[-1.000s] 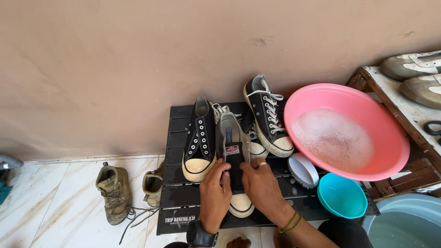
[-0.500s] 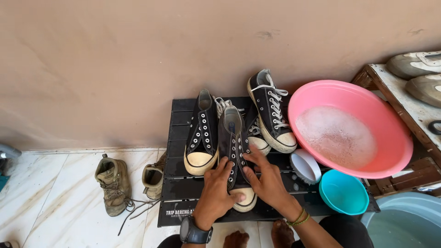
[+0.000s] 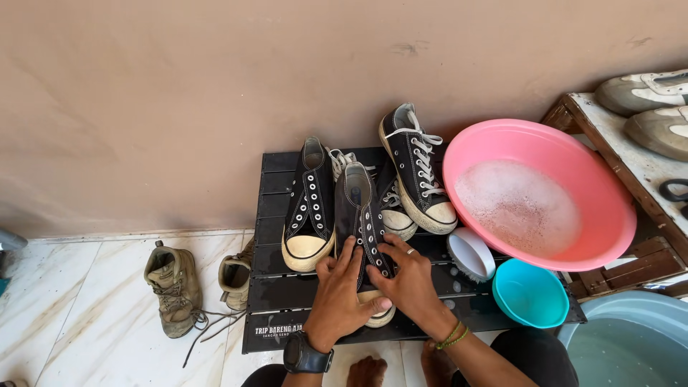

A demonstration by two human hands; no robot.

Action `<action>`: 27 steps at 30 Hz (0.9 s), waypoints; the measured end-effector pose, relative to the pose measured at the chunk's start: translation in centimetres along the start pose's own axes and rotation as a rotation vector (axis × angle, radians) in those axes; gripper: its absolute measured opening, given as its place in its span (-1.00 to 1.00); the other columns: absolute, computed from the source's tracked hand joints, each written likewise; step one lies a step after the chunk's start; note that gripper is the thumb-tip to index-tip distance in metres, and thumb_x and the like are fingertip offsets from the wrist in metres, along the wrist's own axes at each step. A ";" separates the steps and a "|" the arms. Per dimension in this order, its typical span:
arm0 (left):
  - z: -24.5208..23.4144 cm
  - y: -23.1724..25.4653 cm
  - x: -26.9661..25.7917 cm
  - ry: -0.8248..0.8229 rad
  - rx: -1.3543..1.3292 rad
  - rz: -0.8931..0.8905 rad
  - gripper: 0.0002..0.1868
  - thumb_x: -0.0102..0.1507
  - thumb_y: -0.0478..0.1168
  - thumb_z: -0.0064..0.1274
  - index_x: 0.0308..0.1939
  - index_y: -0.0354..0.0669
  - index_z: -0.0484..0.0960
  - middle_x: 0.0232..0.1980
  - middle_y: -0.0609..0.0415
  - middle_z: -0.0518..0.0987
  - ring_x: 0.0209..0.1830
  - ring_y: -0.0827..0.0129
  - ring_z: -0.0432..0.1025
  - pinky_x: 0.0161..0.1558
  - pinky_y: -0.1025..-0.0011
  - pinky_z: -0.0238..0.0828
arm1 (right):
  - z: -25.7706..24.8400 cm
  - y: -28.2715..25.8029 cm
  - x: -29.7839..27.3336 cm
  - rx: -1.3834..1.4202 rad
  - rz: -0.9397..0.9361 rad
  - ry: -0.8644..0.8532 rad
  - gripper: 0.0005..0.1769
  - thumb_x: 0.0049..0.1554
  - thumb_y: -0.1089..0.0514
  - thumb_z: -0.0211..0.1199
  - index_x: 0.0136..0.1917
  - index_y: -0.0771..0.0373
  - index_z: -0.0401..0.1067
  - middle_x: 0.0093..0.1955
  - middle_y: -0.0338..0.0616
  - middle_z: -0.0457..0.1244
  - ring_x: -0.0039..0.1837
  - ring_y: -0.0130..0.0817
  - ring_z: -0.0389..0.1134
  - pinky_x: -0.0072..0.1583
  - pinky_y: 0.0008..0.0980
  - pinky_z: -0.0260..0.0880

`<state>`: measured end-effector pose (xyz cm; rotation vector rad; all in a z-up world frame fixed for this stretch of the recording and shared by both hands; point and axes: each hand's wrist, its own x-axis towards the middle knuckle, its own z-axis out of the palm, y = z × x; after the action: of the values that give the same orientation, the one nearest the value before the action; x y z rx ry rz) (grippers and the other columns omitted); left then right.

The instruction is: The person removes the laces from a black sneaker and then scrubs the shoe's sole and sides with a brush dipped in soapy water. The person repeatedly dips the brush into a pink basin to apply soap while cleaning the shoe.

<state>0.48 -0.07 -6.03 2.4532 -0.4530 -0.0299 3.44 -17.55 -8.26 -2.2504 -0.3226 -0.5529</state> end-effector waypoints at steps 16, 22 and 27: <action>-2.2 2.8 -0.1 -0.123 -0.192 0.015 0.07 0.05 -0.09 0.36 0.51 -0.23 0.06 0.66 -0.15 -0.34 0.63 -0.11 -0.36 0.46 -0.12 -0.01 | -2.7 -2.7 -1.5 0.177 0.029 -0.223 -0.58 0.12 0.26 0.18 0.26 0.14 0.49 0.41 -0.13 0.27 0.44 -0.19 0.28 0.44 -0.18 0.16; 0.1 2.3 -0.3 0.194 0.083 0.125 0.06 0.00 0.09 0.39 0.46 -0.23 0.25 0.48 -0.30 0.06 0.29 -0.24 0.14 0.25 -0.03 0.23 | -3.0 -3.0 -1.8 0.036 0.038 -0.307 -0.64 0.17 0.21 0.11 0.23 0.14 0.51 0.46 -0.04 0.16 0.40 0.00 0.22 0.38 -0.07 0.18; -0.2 1.8 -0.2 0.120 0.077 0.037 0.07 0.02 0.32 0.42 0.48 0.07 0.28 0.42 -0.24 0.08 0.33 -0.18 0.09 0.31 -0.04 0.09 | -5.7 -2.3 -1.1 -0.668 -0.028 0.030 -0.69 0.09 0.09 0.23 0.09 0.21 0.49 0.11 0.17 0.28 0.33 0.02 0.26 0.22 -0.02 0.28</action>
<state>-0.24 -1.25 -4.83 2.5043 -0.4538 0.1517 -0.08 -20.34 -3.89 -2.8739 -0.1649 -0.7962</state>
